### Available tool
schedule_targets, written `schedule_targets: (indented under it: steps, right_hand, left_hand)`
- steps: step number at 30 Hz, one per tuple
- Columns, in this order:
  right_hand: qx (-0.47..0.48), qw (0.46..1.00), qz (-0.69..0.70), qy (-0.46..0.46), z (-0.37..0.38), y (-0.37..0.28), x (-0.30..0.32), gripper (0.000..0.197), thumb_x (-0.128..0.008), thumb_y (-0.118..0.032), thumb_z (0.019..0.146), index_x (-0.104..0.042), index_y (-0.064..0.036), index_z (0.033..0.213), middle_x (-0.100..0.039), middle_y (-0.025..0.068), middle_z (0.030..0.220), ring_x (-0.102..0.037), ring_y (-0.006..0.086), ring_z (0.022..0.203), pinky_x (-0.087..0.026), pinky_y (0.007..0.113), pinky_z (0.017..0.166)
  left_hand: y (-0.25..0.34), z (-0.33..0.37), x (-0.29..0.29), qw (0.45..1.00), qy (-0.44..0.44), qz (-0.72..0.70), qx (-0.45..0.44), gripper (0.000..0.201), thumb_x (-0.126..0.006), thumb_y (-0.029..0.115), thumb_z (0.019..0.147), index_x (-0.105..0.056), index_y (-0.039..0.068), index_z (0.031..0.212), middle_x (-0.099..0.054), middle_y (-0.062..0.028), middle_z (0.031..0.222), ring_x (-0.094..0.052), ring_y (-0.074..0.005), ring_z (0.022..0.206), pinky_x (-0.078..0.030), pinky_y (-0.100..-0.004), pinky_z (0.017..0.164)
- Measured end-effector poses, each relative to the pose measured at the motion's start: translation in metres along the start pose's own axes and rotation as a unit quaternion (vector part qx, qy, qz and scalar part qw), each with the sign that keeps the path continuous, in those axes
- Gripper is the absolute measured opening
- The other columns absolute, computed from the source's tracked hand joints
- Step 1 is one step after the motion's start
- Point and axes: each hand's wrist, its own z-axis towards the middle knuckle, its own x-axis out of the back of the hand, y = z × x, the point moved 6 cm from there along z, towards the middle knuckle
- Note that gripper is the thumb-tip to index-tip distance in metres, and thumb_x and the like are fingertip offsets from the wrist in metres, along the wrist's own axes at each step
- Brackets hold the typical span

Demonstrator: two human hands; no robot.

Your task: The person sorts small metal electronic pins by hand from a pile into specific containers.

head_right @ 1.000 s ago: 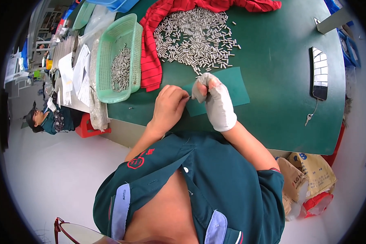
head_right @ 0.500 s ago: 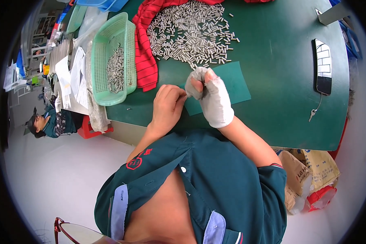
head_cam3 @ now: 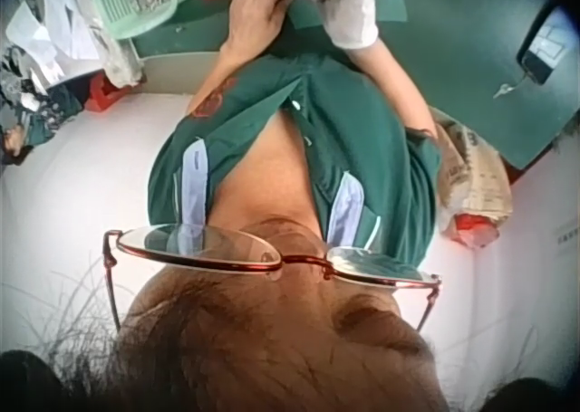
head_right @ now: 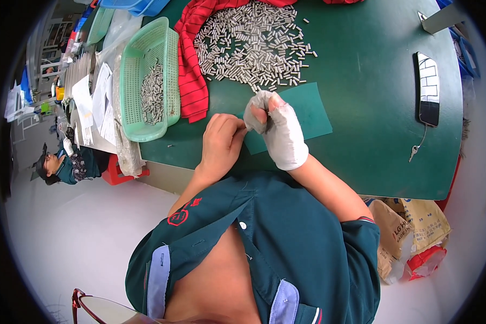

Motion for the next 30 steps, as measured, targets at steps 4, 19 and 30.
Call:
schedule_targets:
  steps: [4,19,30]
  right_hand:
    - [0.004,1.000,-0.006,-0.010,0.0007,0.0006,0.0001,0.052,-0.038,-0.053,0.098,-0.039,-0.0084,0.071,-0.039,0.0020,0.067,-0.037,0.0153,0.067,-0.031,0.028,0.064]
    - [-0.001,1.000,-0.021,0.002,0.0013,0.0005,-0.0034,0.050,-0.042,-0.050,0.097,-0.039,-0.0079,0.070,-0.039,0.0018,0.066,-0.037,0.0142,0.065,-0.031,0.027,0.062]
    - [0.005,0.996,-0.083,0.014,-0.0011,0.0046,-0.0036,0.057,-0.039,-0.057,0.096,-0.036,-0.0076,0.068,-0.035,0.0013,0.064,-0.032,0.0134,0.062,-0.027,0.028,0.060]
  left_hand:
    - [-0.0010,-0.0002,-0.0003,1.000,0.000,0.000,0.002,0.015,-0.068,-0.001,0.072,-0.058,0.003,0.084,-0.055,-0.0087,0.081,-0.054,-0.0285,0.078,-0.043,-0.0386,0.071]
    - [-0.0017,-0.0012,-0.0004,1.000,0.004,0.000,0.004,0.014,-0.068,0.000,0.073,-0.059,0.003,0.084,-0.056,-0.0086,0.082,-0.054,-0.0286,0.079,-0.043,-0.0388,0.072]
    - [-0.0050,-0.0082,-0.0057,0.999,0.049,-0.017,0.011,0.016,-0.068,-0.003,0.071,-0.059,0.003,0.083,-0.057,-0.0094,0.082,-0.054,-0.0293,0.078,-0.042,-0.0384,0.070]
